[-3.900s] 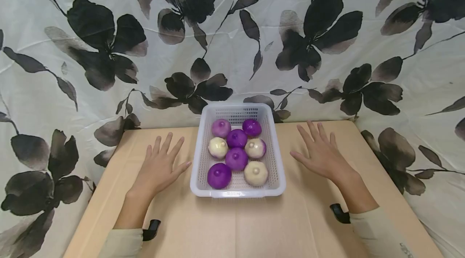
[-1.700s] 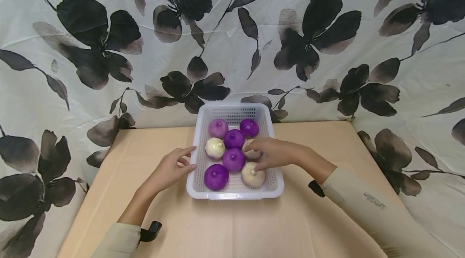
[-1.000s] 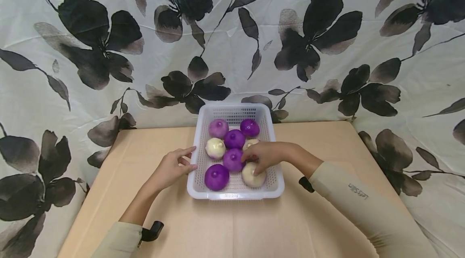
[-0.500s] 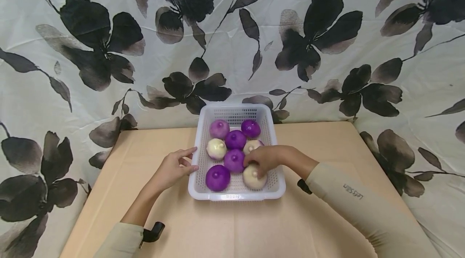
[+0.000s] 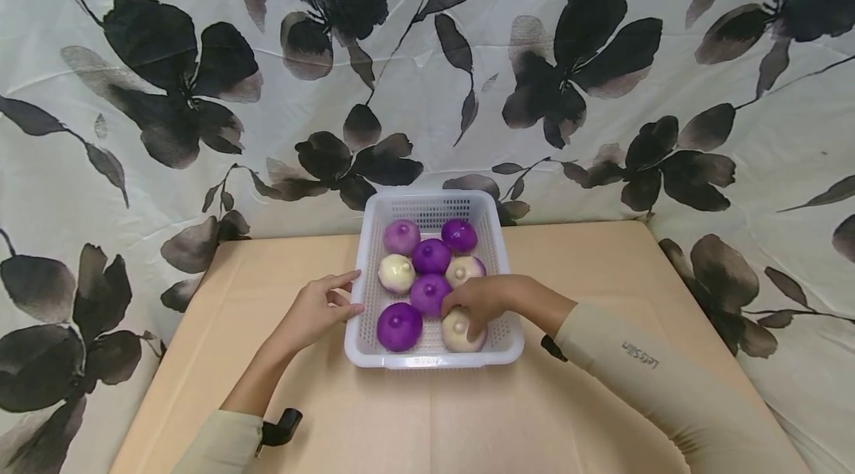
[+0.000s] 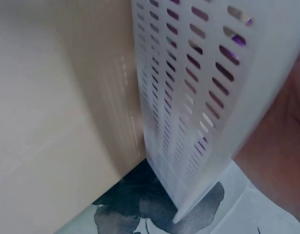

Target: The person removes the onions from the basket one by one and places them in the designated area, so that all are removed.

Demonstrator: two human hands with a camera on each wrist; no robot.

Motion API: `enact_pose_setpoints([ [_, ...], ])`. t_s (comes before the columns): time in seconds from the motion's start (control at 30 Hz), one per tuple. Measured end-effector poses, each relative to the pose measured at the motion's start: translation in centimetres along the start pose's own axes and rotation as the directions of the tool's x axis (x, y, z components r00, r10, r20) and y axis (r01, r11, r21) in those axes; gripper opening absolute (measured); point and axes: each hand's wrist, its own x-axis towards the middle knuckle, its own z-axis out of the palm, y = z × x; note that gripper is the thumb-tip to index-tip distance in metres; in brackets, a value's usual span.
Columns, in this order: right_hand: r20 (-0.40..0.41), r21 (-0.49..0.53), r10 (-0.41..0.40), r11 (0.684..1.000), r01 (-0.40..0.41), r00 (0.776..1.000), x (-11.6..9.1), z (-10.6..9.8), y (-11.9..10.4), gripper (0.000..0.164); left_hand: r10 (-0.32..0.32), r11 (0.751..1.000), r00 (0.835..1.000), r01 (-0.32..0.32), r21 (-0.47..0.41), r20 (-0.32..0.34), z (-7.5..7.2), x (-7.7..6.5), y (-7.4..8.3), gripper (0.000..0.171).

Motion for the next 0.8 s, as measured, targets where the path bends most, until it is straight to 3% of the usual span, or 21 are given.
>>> enact_pose_setpoints([
  [0.23, 0.044, 0.007, -0.001, 1.0, 0.0, 0.999, 0.35, 0.35, 0.18, 0.058, -0.019, 1.0, 1.0, 0.019, 0.015, -0.009, 0.05, -0.08, 0.11, 0.065],
  [0.47, 0.09, 0.064, -0.065, 0.996, 0.06, 0.994, 0.99, 0.62, 0.55, 0.061, -0.018, 1.0, 1.0, 0.018, -0.02, -0.003, 0.16, -0.05, 0.03, 0.065],
  [0.8, 0.083, 0.076, -0.032, 0.997, 0.025, 0.996, 0.17, 0.12, 0.45, 0.061, -0.024, 1.0, 1.0, 0.024, -0.012, -0.008, 0.31, -0.1, 0.25, 0.065],
])
